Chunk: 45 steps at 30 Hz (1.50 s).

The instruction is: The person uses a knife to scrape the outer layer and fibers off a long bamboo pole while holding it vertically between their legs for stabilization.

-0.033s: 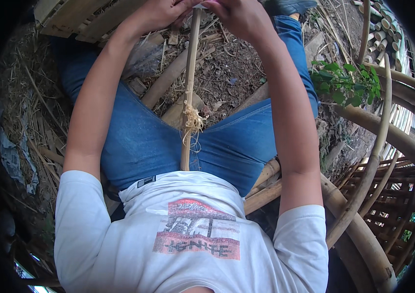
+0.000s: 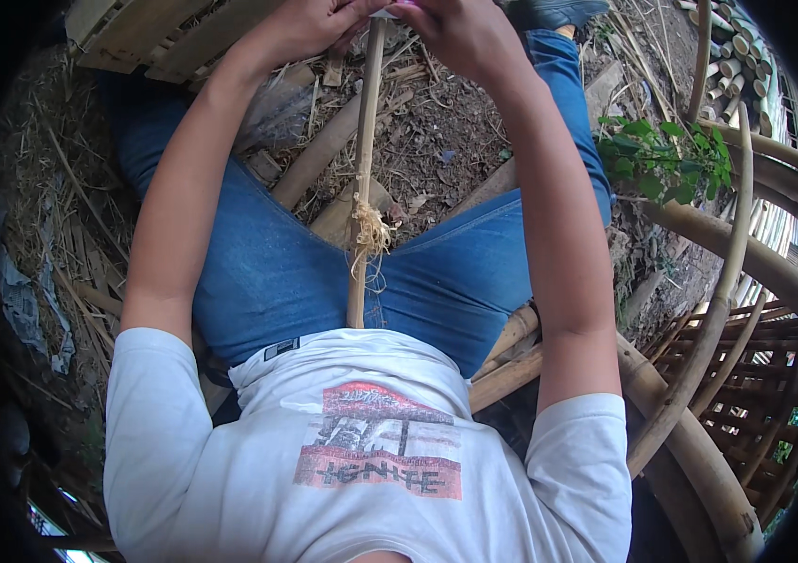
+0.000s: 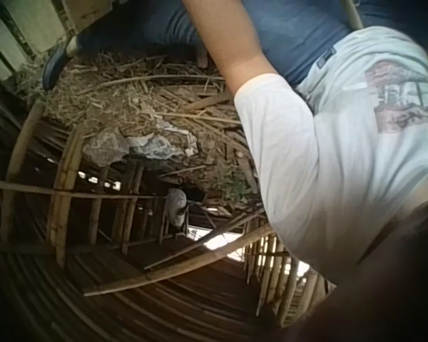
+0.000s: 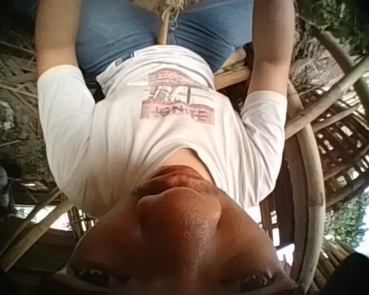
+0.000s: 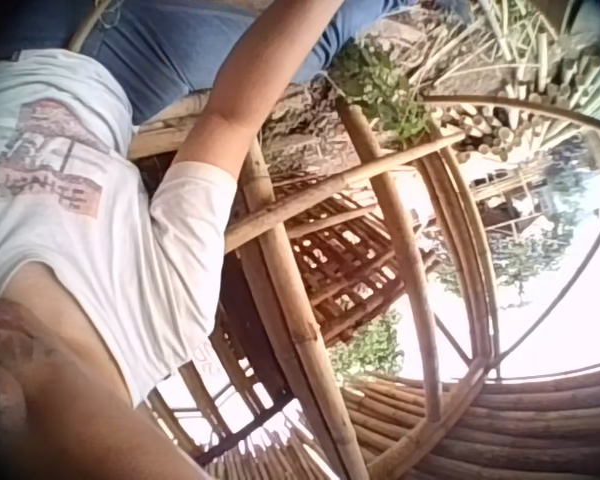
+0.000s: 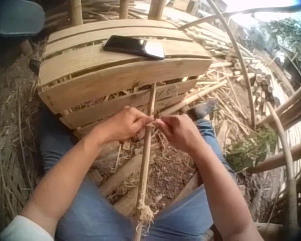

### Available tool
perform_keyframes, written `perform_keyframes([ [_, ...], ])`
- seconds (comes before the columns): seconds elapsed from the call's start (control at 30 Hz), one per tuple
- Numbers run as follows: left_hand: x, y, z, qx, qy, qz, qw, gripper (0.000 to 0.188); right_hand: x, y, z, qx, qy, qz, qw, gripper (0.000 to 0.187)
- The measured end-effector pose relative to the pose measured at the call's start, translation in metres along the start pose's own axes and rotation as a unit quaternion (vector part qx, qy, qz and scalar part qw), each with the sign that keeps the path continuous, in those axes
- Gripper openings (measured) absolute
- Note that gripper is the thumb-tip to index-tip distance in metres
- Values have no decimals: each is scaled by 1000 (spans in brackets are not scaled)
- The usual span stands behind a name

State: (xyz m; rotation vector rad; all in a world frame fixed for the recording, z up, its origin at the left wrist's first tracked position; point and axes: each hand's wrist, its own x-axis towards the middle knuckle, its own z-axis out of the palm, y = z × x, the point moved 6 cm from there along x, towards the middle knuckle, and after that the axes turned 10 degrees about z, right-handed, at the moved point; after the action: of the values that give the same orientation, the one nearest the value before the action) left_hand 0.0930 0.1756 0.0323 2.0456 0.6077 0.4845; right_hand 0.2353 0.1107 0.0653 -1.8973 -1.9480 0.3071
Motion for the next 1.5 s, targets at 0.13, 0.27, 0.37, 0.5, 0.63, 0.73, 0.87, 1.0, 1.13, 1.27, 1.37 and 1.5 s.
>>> perform_keyframes([
  [0.13, -3, -1, 3, 66, 1, 95, 993, 25, -9, -3, 2, 24, -24, 16, 999, 31],
  [0.27, -12, 4, 10, 15, -2, 82, 997, 25, -18, 8, 13, 26, -22, -1, 999, 28],
  [0.37, -19, 10, 13, 11, -32, 41, 999, 27, -25, 11, 18, 30, -20, -4, 999, 30],
  [0.5, -32, -1, 24, -27, -47, 30, 998, 33, -37, 5, 20, 44, -24, 19, 999, 32],
  [0.63, -57, 2, 39, -59, -45, 59, 995, 37, -67, -13, 21, 55, -69, 40, 995, 31],
  [0.73, -74, 11, 46, -38, -40, 93, 994, 35, -88, -20, 23, 62, -87, 61, 992, 31],
  [0.87, -97, 24, 55, -34, -42, 140, 989, 32, -115, -33, 24, 78, -91, 79, 990, 31],
  [1.0, -108, 23, 59, -52, -53, 106, 992, 33, -128, -42, 20, 77, -75, 90, 990, 33],
  [1.13, -101, 21, 57, -83, -72, 85, 990, 35, -119, -38, 19, 71, -77, 85, 991, 32],
  [1.27, -81, 16, 43, -34, -42, 101, 993, 38, -95, -28, 18, 45, -35, 56, 997, 32],
  [1.37, -50, 2, 30, -11, -7, 105, 994, 42, -64, -14, 13, 37, 20, 40, 998, 32],
  [1.5, -3, -8, 9, 23, 21, 116, 993, 31, -24, 5, 10, 29, 59, -1, 998, 31],
])
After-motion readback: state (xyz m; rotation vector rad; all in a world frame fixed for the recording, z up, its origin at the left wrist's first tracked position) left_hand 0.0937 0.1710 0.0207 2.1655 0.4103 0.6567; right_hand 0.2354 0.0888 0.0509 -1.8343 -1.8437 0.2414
